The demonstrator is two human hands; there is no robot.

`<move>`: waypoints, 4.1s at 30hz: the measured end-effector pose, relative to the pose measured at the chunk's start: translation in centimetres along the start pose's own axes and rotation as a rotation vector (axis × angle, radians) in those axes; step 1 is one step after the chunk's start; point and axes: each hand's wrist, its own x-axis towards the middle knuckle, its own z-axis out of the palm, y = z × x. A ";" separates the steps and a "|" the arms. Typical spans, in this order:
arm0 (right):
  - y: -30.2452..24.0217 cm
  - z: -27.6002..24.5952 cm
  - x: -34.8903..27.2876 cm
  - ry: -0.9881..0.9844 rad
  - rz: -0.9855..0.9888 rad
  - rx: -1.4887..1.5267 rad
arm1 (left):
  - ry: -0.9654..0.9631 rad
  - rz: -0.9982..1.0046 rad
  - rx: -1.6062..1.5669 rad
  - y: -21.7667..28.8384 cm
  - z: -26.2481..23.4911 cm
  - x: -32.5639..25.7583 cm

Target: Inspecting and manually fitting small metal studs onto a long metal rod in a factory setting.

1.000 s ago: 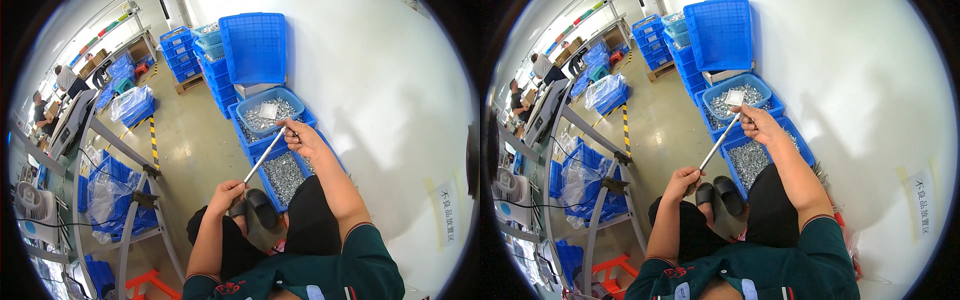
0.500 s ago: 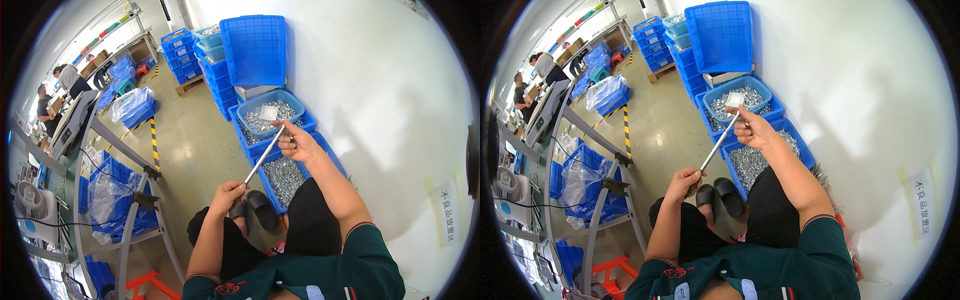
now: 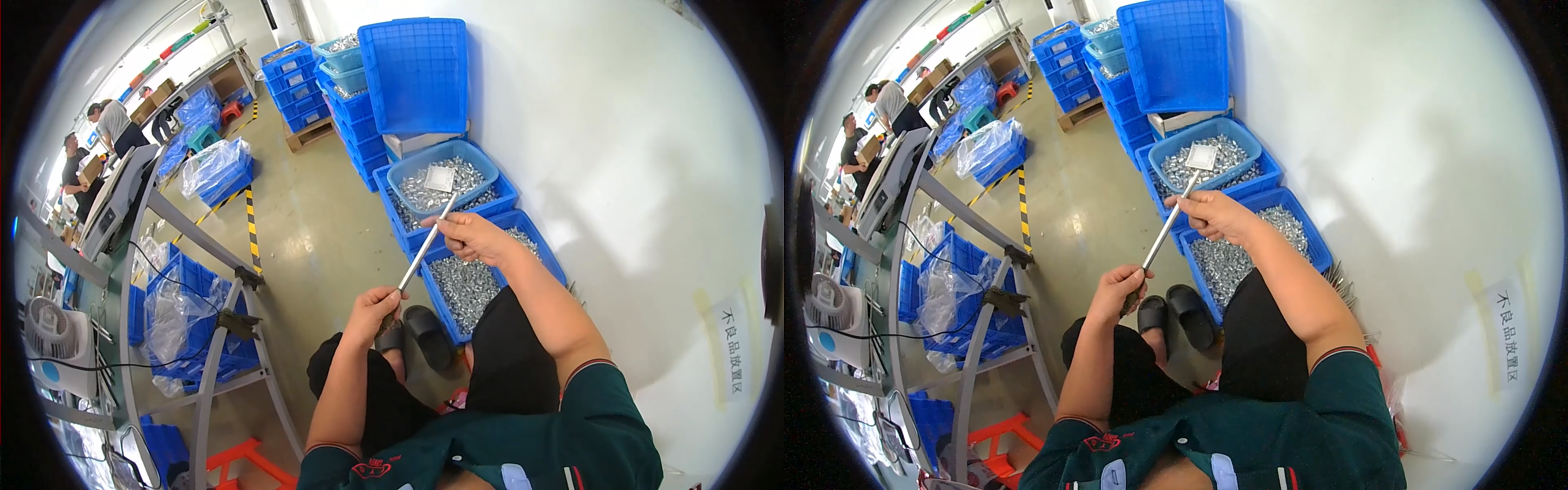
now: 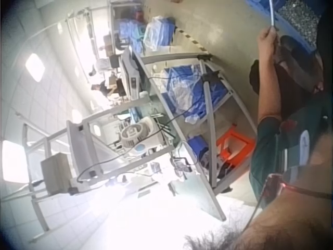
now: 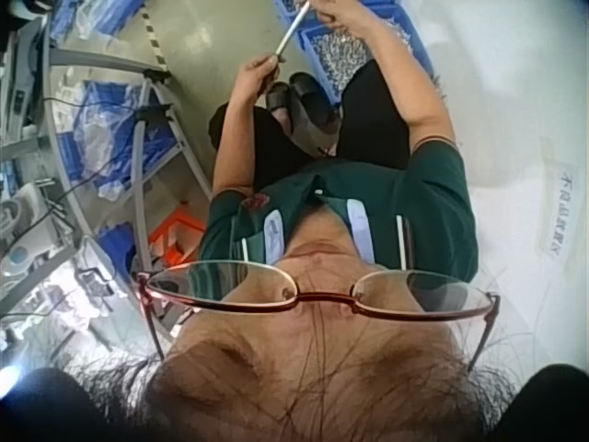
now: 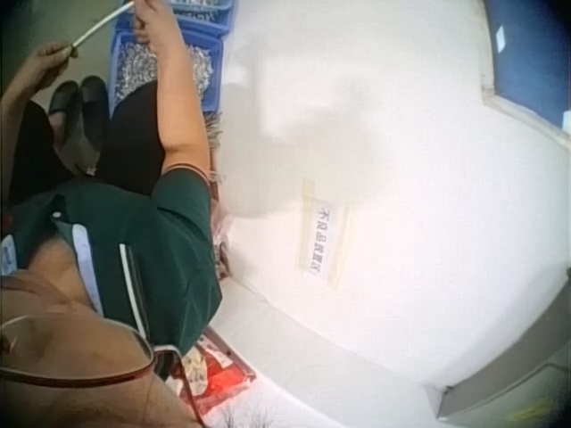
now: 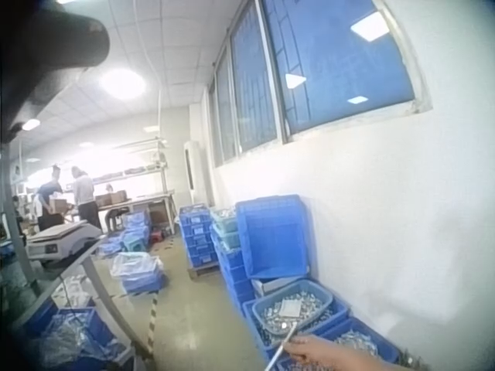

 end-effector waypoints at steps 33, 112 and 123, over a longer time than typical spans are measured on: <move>0.8 -5.4 0.4 0.272 0.009 0.533 | 0.027 -0.052 0.117 0.5 0.2 -0.2; -0.6 -1.7 -0.5 0.364 -0.060 -0.153 | 0.014 -0.032 0.147 0.6 0.1 -0.5; 1.7 -4.5 1.0 0.163 0.121 0.354 | 0.078 -0.057 0.039 0.2 -0.3 0.2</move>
